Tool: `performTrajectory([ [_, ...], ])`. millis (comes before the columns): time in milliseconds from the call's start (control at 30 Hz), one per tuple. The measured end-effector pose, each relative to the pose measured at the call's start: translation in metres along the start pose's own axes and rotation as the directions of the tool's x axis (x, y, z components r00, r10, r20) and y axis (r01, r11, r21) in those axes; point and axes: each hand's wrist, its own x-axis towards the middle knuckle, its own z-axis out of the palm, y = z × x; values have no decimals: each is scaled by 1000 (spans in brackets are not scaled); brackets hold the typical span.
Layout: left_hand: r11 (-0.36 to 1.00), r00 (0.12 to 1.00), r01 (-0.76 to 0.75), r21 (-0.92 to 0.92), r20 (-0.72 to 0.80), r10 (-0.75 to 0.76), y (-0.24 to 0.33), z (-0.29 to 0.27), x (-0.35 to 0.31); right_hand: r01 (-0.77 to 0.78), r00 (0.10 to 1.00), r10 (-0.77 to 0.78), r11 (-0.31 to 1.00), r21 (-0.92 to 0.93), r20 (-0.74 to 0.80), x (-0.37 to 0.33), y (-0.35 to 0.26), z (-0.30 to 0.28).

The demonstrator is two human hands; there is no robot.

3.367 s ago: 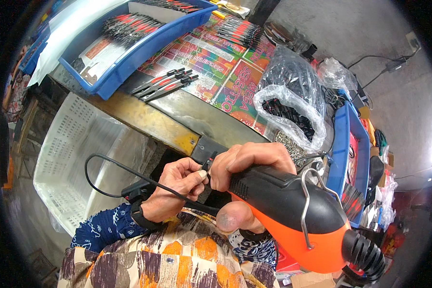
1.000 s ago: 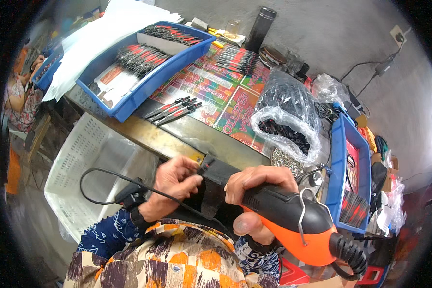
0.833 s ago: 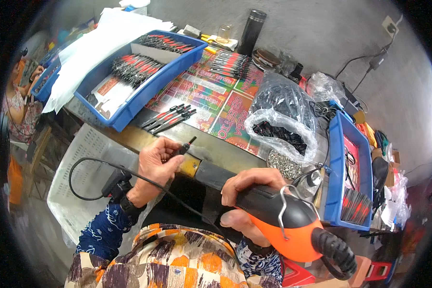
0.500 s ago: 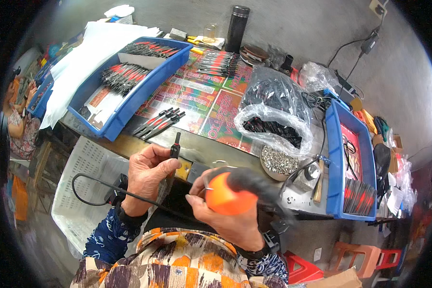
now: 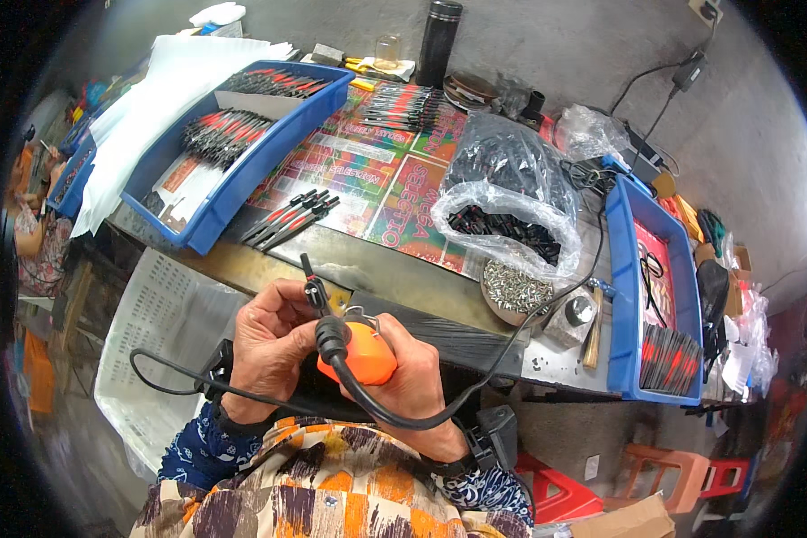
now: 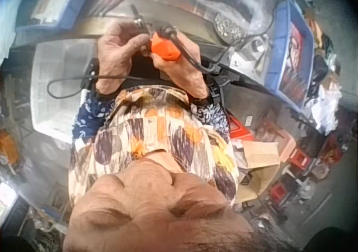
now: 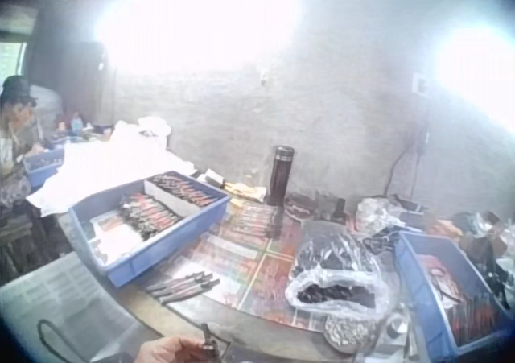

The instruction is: The person lines a white plastic basket with bubble wrap, then uses a hot glue gun to attach small black bristle pieces to metal rods. They pick up rods, apply glue to the bristle ends, and place the finished bundles on the table.

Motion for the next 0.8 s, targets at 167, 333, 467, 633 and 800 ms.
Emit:
performTrajectory([
  [167,993,998,60,105,28,-63,-3,-8,-10,23,999,-24,1000,21,25,-3,3,2],
  [333,995,997,60,76,35,-63,-5,-15,-15,-50,998,48,995,81,33,-4,-2,5],
  [467,993,999,42,108,20,-44,-6,-18,-18,-64,997,61,995,71,43,-3,-4,7],
  [633,992,998,56,109,7,-58,-7,-21,-21,-68,995,63,995,72,79,-4,1,9],
  [800,995,998,58,84,10,-59,-6,-24,-23,-85,990,85,996,-3,116,-2,6,8],
])
